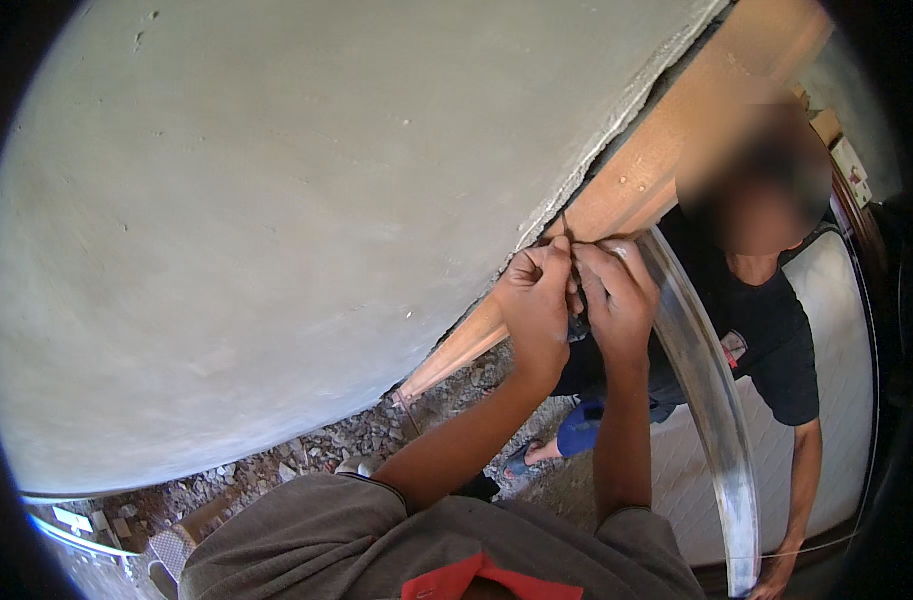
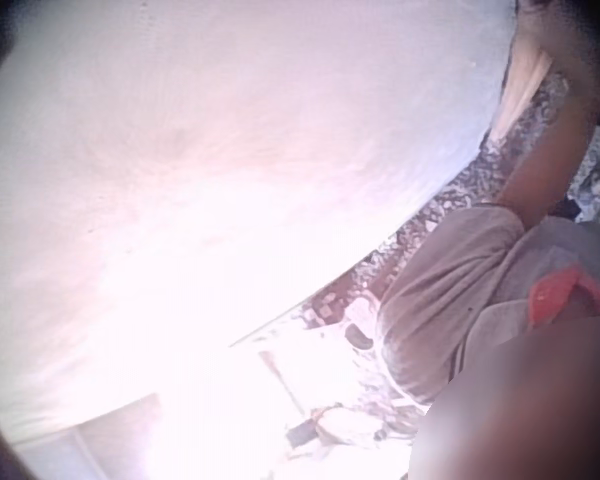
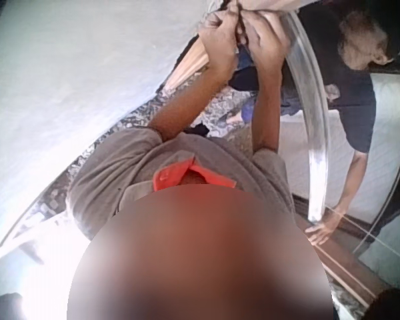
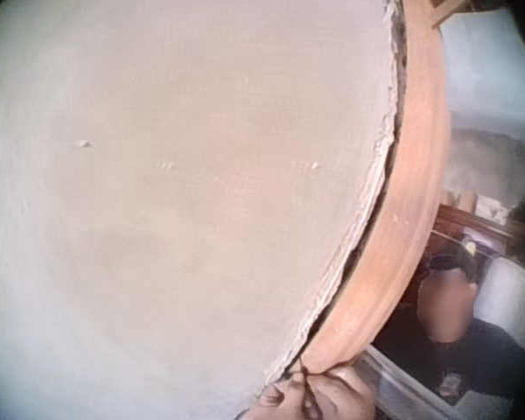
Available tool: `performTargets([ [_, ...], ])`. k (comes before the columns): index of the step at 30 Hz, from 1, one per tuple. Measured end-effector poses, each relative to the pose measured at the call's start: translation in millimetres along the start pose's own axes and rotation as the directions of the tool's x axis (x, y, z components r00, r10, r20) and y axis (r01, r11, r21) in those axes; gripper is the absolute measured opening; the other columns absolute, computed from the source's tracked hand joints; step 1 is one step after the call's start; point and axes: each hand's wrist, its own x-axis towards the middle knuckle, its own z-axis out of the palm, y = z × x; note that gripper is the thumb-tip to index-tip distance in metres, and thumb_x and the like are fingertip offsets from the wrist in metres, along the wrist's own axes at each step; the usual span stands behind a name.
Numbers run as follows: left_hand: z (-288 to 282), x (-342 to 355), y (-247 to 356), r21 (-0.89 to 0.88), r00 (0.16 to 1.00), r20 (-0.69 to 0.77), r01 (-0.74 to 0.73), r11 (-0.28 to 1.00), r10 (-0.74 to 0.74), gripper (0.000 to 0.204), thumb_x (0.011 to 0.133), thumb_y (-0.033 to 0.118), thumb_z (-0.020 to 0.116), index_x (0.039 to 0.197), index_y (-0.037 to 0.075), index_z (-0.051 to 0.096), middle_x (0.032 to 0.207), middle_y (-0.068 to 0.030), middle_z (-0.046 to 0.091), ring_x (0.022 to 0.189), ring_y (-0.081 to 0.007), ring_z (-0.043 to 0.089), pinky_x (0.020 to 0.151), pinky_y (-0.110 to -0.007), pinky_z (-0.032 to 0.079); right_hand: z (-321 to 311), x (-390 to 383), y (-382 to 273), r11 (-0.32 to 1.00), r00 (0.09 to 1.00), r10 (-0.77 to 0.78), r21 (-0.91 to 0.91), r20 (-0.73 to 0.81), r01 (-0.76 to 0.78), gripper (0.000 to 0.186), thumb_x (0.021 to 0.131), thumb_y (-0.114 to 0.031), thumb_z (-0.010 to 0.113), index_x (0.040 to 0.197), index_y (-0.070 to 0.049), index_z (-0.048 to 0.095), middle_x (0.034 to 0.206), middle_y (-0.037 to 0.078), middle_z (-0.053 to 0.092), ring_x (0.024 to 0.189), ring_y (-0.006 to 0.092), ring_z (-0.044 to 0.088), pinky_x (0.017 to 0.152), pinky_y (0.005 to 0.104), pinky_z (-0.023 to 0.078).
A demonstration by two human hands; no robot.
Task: The person secures a wooden door frame to a wall using wire and pliers. They wrap wire around the frame and tighten it with pliers while another person holds the frame in place.
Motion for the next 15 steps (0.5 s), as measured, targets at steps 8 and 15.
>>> performTargets([
  [8,-3.2,-4.1,0.2,0.000,0.998,0.032,0.062,0.998,-0.062,0.029,0.103,0.020,0.068,0.080,0.006,0.060,0.066,0.0003,0.058,0.052,-0.0056,0.050,0.046,-0.022,0.040,-10.5,5.5,-13.0,0.991,0.985,0.134,-0.002,0.113,-0.135,0.014,0.095,-0.003,0.068,0.108,-0.003,0.071,0.099,0.012,0.065,0.088,0.0273,0.069,0.075,0.0362,0.054],
  [15,-16.5,-5.1,-2.8,0.041,0.982,0.173,0.072,0.997,-0.078,0.026,0.106,0.028,0.063,0.093,0.006,0.063,0.073,-0.0010,0.064,0.058,-0.0078,0.056,0.053,-0.023,0.044,-8.3,6.2,-14.7,0.984,0.978,0.174,0.019,0.115,-0.177,0.013,0.095,-0.003,0.067,0.107,-0.003,0.072,0.099,0.012,0.066,0.087,0.0261,0.068,0.075,0.0344,0.053],
])
